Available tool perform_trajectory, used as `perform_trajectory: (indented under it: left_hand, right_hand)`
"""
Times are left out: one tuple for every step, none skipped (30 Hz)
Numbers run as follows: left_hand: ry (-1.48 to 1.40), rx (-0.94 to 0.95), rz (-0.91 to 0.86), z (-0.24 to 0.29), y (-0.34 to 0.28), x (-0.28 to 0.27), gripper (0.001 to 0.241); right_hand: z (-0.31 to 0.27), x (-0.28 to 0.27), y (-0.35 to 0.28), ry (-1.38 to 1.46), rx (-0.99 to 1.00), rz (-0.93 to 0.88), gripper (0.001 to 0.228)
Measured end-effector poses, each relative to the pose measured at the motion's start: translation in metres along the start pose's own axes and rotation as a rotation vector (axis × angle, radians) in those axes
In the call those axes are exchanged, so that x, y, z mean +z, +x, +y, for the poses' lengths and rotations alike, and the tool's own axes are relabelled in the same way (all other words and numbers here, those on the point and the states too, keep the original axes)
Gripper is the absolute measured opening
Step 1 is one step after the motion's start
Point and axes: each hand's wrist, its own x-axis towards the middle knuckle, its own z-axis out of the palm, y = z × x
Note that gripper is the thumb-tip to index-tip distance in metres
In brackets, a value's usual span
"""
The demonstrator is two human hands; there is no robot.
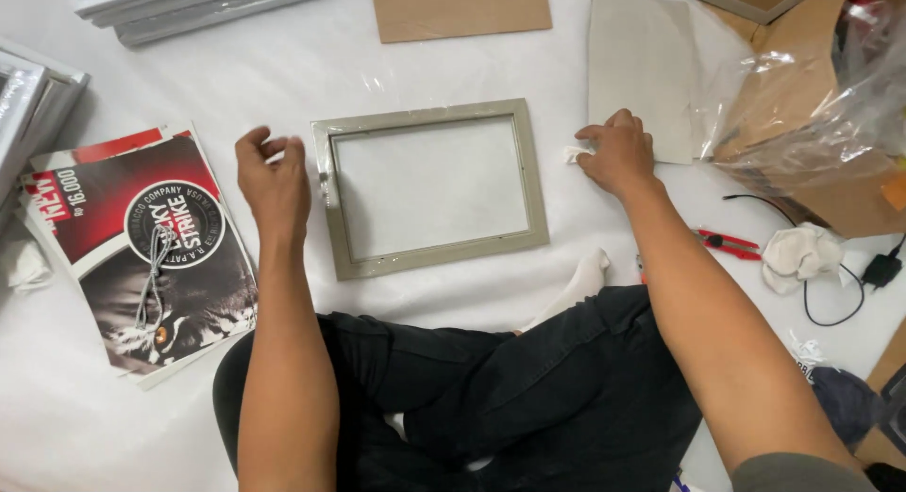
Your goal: Cleaning the glass of a picture frame and preparing it for assembly
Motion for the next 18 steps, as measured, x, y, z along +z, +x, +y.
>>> perform_trajectory:
  left_hand:
    - [0.000,-0.014,0.005,0.012,-0.004,0.002,0.048]
    - [-0.058,0.023,-0.036,0.026,-0.005,0.005,0.047]
    - [-0.117,0.061,-0.076,0.041,-0.007,0.008,0.047]
    - [-0.121,0.053,-0.069,0.044,-0.014,0.013,0.047]
    - [-0.183,0.050,-0.125,0.049,-0.021,0.017,0.044]
    - [-0.241,0.048,-0.172,0.053,-0.028,0.019,0.040]
    - [-0.241,0.040,-0.157,0.056,-0.036,0.022,0.040]
    - [-0.337,0.035,-0.326,0.060,-0.042,0.025,0.034]
    - [-0.433,0.030,-0.495,0.065,-0.049,0.029,0.027]
    - [-0.434,0.029,-0.489,0.070,-0.056,0.027,0.027]
    - [-0.517,-0.028,-0.655,0.076,-0.063,0.026,0.035]
    - [-0.596,-0.081,-0.821,0.084,-0.068,0.026,0.042]
    - [-0.595,-0.078,-0.815,0.088,-0.073,0.025,0.042]
    - [-0.638,-0.125,-0.881,0.091,-0.077,0.024,0.046]
    - [-0.681,-0.173,-0.947,0.094,-0.081,0.024,0.050]
    - [-0.677,-0.177,-0.937,0.091,-0.082,0.026,0.050]
    - [-0.657,-0.190,-0.943,0.089,-0.082,0.029,0.048]
    - [-0.633,-0.211,-0.957,0.085,-0.085,0.032,0.045]
  right_hand:
    - [0.001,0.008,0.002,-0.008,-0.006,-0.010,0.029]
    - [0.004,0.013,0.007,-0.047,-0.004,0.008,0.021]
    - [0.006,0.018,0.010,-0.085,-0.003,0.027,0.015]
    - [-0.007,0.008,0.007,-0.093,-0.010,0.023,0.015]
    - [-0.021,-0.002,0.004,0.221,0.034,0.083,0.012]
    - [-0.037,-0.012,0.002,0.540,0.073,0.135,0.011]
    - [-0.065,-0.031,-0.012,0.535,0.059,0.126,0.011]
    - [-0.093,-0.049,-0.026,0.741,0.047,0.087,0.011]
    - [-0.120,-0.068,-0.041,0.946,0.036,0.044,0.011]
    - [-0.139,-0.074,-0.055,0.944,0.031,0.040,0.011]
    - [-0.158,-0.080,-0.068,1.110,0.078,-0.010,0.010]
    - [-0.177,-0.087,-0.080,1.279,0.124,-0.061,0.010]
    - [-0.180,-0.079,-0.082,1.281,0.118,-0.064,0.010]
    - [-0.183,-0.071,-0.083,1.358,0.147,-0.123,0.012]
    - [-0.186,-0.062,-0.083,1.434,0.176,-0.185,0.015]
    - [-0.187,-0.053,-0.079,1.436,0.174,-0.197,0.015]
    - [-0.187,-0.045,-0.074,1.448,0.175,-0.240,0.016]
    - [-0.187,-0.035,-0.072,1.464,0.189,-0.281,0.018]
